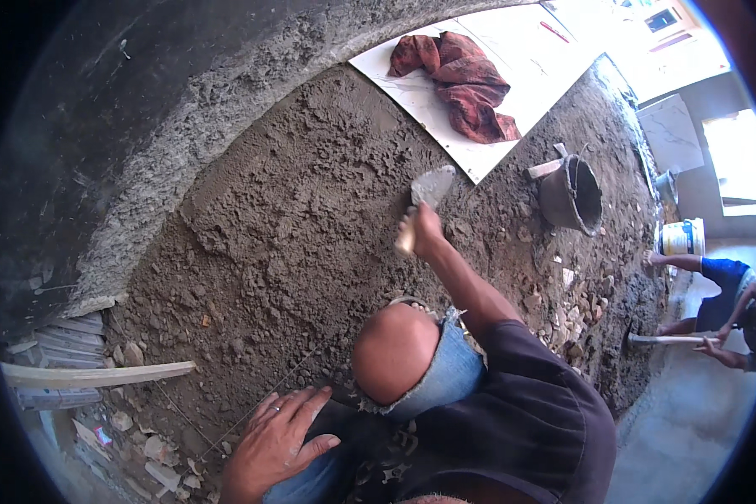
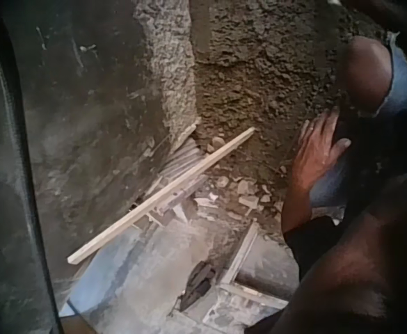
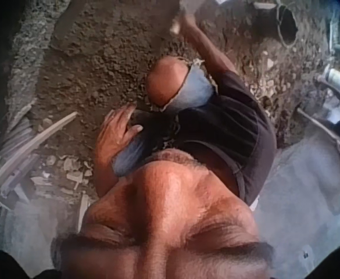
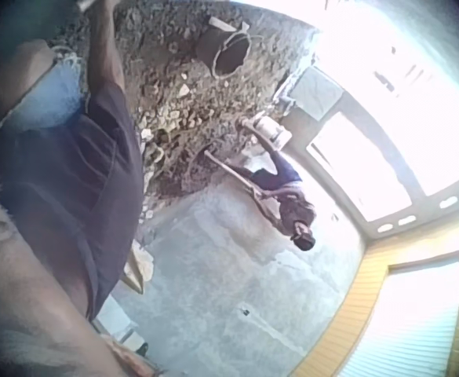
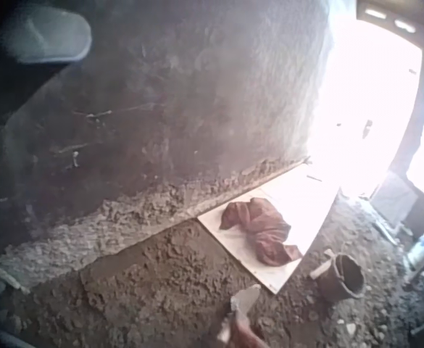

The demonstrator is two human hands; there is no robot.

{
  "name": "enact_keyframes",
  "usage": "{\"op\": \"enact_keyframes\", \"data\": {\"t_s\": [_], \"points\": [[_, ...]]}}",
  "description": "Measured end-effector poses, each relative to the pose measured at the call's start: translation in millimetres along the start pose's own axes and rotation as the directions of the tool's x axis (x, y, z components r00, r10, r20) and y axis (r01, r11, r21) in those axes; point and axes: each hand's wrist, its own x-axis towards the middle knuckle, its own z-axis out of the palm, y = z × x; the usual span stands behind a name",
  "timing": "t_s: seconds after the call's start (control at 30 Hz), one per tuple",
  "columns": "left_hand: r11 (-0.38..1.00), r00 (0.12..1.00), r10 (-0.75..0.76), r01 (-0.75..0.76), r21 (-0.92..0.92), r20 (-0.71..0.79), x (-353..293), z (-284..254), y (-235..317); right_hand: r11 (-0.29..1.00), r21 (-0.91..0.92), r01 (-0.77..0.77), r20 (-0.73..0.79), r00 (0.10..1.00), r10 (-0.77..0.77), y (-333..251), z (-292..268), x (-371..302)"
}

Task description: The person levels and smooths wet cement on the ground using a trowel.

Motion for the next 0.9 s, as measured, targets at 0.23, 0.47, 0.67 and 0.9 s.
{"op": "enact_keyframes", "data": {"t_s": [0.23, 0.47, 0.67, 0.9], "points": [[0.994, 0.993, -0.104, 0.106, -0.035, 0.055, 3, -2, 5, 0.976, 0.215, -0.038, 0.185, 0.983, -0.002, -20, 123, 38], [0.99, 0.988, -0.138, 0.139, -0.011, 0.075, 20, -4, 9, 0.979, 0.186, 0.086, 0.105, 0.989, -0.107, -27, 163, 57], [0.981, 0.978, -0.194, 0.193, 0.021, 0.078, 17, -3, 9, 0.991, 0.043, 0.123, 0.186, 0.974, -0.129, -5, 192, 68], [0.988, 0.988, -0.153, 0.153, -0.013, -0.006, 24, -3, 5, -0.544, -0.587, 0.6, 0.749, 0.658, -0.082, -78, 130, 133]]}}
